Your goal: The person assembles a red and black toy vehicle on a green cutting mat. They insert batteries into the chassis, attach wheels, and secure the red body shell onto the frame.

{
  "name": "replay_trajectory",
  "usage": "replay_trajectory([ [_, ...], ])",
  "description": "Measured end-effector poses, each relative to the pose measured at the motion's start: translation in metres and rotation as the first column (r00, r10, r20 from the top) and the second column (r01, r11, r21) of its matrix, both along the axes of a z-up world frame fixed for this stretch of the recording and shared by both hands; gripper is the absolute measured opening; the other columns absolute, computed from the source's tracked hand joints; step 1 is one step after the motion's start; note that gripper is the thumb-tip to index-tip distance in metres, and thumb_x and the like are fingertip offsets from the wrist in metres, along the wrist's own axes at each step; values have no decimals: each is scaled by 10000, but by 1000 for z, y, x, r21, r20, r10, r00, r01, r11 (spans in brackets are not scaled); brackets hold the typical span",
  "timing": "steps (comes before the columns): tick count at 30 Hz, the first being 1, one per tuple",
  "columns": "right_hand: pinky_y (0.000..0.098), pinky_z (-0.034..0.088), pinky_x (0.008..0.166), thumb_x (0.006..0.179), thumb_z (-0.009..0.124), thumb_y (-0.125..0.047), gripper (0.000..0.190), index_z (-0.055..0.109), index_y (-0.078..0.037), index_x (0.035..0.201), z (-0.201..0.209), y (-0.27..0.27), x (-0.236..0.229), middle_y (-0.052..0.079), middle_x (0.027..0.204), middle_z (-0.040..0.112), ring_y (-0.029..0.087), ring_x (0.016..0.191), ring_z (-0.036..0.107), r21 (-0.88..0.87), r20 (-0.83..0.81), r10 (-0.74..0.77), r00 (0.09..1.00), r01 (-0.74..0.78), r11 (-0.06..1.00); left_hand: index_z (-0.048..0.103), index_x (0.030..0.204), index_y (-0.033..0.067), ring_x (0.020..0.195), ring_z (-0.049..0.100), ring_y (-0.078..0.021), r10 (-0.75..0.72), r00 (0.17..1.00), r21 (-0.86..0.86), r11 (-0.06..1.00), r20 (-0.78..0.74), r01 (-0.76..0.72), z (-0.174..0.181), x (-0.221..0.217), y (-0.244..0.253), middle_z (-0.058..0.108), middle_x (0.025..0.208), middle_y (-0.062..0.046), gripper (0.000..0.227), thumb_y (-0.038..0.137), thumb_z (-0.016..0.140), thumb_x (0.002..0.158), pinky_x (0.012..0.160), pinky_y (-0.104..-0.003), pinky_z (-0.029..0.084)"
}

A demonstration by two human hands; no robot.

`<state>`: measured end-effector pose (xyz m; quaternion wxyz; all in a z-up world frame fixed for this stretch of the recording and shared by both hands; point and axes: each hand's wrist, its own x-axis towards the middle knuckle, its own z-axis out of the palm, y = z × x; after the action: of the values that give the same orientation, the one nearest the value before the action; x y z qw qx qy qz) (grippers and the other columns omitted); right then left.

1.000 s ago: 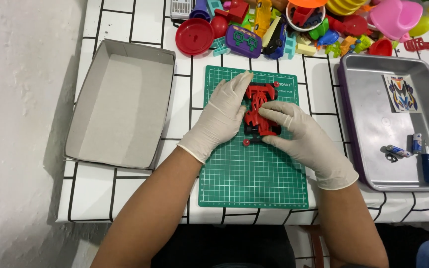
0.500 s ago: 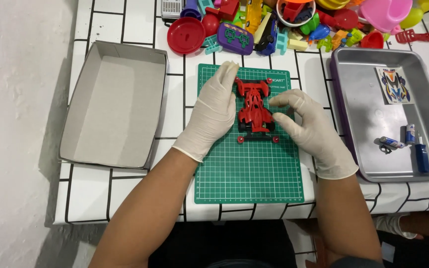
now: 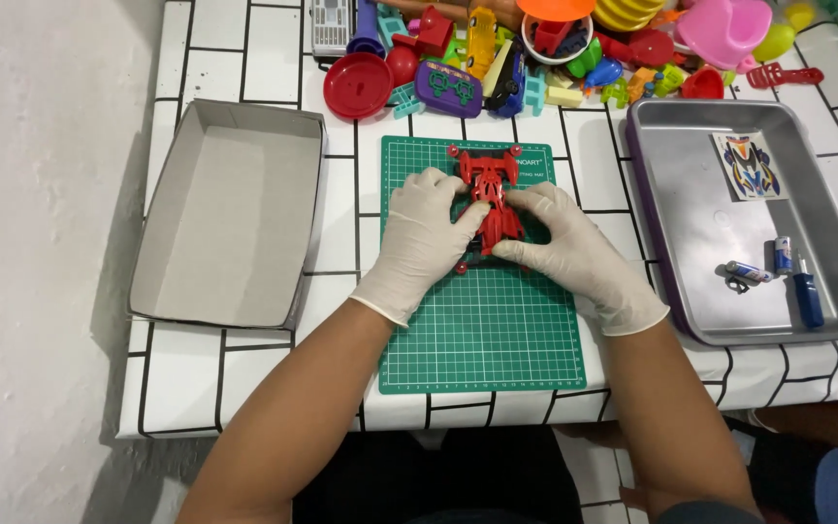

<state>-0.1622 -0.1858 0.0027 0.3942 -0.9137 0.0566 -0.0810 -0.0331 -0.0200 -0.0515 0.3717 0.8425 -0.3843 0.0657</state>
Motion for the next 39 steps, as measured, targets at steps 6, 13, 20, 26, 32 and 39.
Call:
replay_trajectory([
  [6, 318, 505, 1002, 753, 933, -247, 725, 589, -137, 1382, -17, -1, 11, 36, 1273, 666, 186, 1208, 631, 148, 83, -141, 986, 128, 981, 529, 1359, 68, 1242, 615, -343, -222, 843, -425, 905, -490, -9, 47, -27, 1, 645, 1269, -167, 474, 292, 682, 970, 1036, -416, 515],
  [13, 255, 506, 944, 798, 899, -189, 653, 585, -144, 1368, -12, 10, 12, -12, 1169, 681, 119, 1071, 612, 360, 171, -208, 963, 135, 923, 515, 1374, 46, 1212, 635, -307, -302, 757, -556, 826, -579, -96, 59, -31, 2, 652, 1276, -185, 532, 236, 733, 928, 1038, -386, 512],
  [20, 304, 469, 992, 755, 888, -82, 768, 558, -70, 1448, 4, 25, 7, 63, 1218, 697, 149, 1094, 611, 439, 238, -86, 968, -28, 898, 652, 1205, 110, 1024, 682, -163, -445, 647, -668, 731, -620, -137, 41, -21, 1, 713, 1081, -84, 440, 256, 862, 846, 898, -327, 579],
  [26, 312, 466, 996, 747, 878, -71, 776, 548, -51, 1449, 9, 26, 5, 70, 1215, 692, 150, 1085, 615, 530, 230, -70, 971, -65, 846, 657, 1208, 80, 960, 657, -134, -503, 586, -706, 686, -636, -177, 59, -33, 2, 715, 1037, -75, 432, 221, 857, 851, 848, -326, 592],
  [32, 364, 487, 1037, 806, 825, -83, 639, 584, -48, 1397, 18, 32, 3, 90, 1209, 693, 174, 1101, 638, 597, 198, -42, 979, -86, 798, 669, 1208, 95, 957, 659, -117, -558, 574, -740, 660, -599, -131, 61, -34, 4, 723, 1037, -60, 426, 198, 866, 844, 853, -321, 595],
  [39, 359, 521, 1040, 825, 821, -137, 585, 583, -62, 1355, 34, 37, 4, 57, 1175, 687, 144, 1091, 659, 635, 180, -9, 984, -109, 764, 665, 1201, 87, 884, 655, -120, -545, 572, -726, 674, -614, -138, 43, -32, 0, 719, 1001, -74, 418, 208, 863, 853, 795, -317, 601],
])
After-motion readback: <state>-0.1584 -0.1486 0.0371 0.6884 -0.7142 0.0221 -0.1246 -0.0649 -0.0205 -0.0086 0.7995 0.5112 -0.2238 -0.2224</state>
